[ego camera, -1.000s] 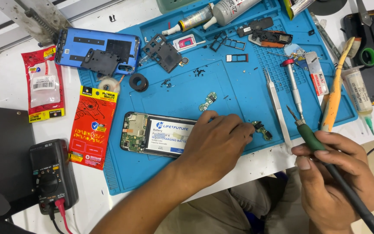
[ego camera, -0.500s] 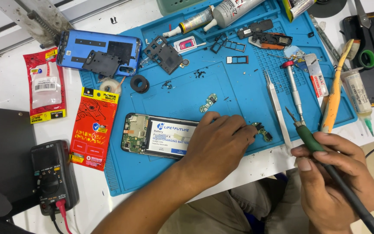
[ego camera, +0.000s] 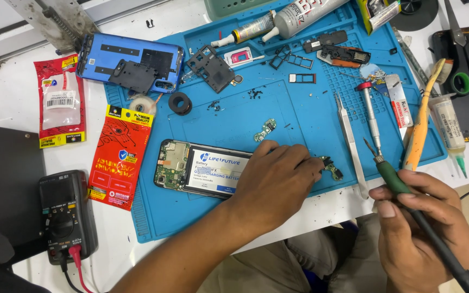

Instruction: Soldering internal components and assembling a smartphone on a repair bench.

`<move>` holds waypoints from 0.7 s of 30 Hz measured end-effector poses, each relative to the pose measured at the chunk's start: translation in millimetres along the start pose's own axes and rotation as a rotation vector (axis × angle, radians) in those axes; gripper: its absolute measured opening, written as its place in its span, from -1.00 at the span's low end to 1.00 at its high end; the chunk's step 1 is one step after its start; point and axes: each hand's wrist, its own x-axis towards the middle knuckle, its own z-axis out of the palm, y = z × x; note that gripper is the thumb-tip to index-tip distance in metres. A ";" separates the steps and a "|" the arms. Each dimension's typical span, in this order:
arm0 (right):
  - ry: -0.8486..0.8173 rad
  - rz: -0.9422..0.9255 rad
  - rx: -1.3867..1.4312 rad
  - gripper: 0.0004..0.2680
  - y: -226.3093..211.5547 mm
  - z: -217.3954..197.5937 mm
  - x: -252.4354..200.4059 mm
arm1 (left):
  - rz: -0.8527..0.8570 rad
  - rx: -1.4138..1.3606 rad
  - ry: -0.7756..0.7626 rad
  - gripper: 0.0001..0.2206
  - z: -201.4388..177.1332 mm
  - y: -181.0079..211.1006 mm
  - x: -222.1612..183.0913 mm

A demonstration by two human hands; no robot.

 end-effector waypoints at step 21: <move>-0.009 -0.012 -0.029 -0.86 12.6 -1.8 -9.5 | 0.041 0.041 0.046 -0.82 1.2 -1.7 -4.0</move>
